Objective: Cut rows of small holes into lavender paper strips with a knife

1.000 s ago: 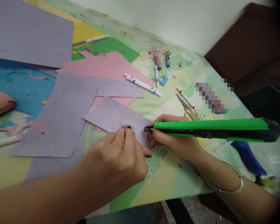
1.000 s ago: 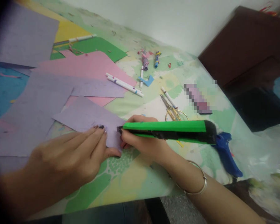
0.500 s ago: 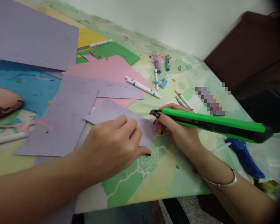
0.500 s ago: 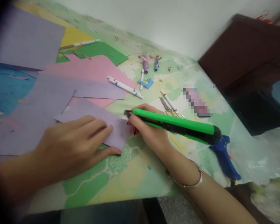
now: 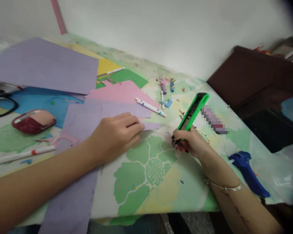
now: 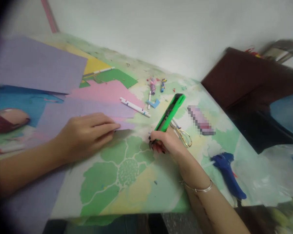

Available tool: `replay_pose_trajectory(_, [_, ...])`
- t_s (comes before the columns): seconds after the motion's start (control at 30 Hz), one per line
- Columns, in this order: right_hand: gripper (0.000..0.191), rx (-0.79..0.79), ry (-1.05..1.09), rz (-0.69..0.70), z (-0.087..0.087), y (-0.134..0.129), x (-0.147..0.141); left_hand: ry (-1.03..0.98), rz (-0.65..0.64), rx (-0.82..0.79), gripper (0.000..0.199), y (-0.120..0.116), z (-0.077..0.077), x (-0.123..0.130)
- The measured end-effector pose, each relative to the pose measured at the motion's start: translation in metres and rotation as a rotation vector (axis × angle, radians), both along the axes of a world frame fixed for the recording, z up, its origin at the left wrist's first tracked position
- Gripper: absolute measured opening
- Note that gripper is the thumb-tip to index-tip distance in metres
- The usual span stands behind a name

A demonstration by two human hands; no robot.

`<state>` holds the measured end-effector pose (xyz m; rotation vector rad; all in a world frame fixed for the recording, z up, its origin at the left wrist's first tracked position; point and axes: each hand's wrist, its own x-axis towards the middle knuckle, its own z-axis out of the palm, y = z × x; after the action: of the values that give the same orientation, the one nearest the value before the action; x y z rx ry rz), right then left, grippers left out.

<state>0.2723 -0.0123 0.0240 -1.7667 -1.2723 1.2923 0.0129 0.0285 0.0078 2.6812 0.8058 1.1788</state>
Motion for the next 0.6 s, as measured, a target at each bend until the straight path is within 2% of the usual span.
replay_pose_trajectory(0.13, [0.038, -0.091, -0.098, 0.07, 0.006, -0.003, -0.002, -0.308, 0.093, -0.076, 0.013, 0.004, 0.028, -0.01])
replay_pose_trajectory(0.27, [0.052, -0.059, -0.242, 0.081, 0.007, -0.003, -0.005, -0.564, 0.11, -0.268, 0.012, -0.003, 0.047, -0.017])
replay_pose_trajectory(0.37, [0.055, 0.082, -0.347, 0.071, 0.013, 0.0, -0.007, -0.701, 0.025, -0.486, 0.016, -0.004, 0.05, -0.017])
replay_pose_trajectory(0.47, [0.045, 0.32, -0.418, -0.024, 0.026, 0.0, -0.016, -0.773, -0.091, -0.68, 0.019, -0.004, 0.046, -0.014])
replay_pose_trajectory(0.53, [0.032, 0.454, -0.397, -0.056, 0.036, -0.001, -0.03, -0.793, -0.153, -0.787, 0.02, -0.004, 0.043, -0.012])
replay_pose_trajectory(0.6, [0.032, 0.528, -0.312, -0.006, 0.044, 0.0, -0.05, -0.791, -0.197, -0.872, 0.02, -0.006, 0.04, -0.01])
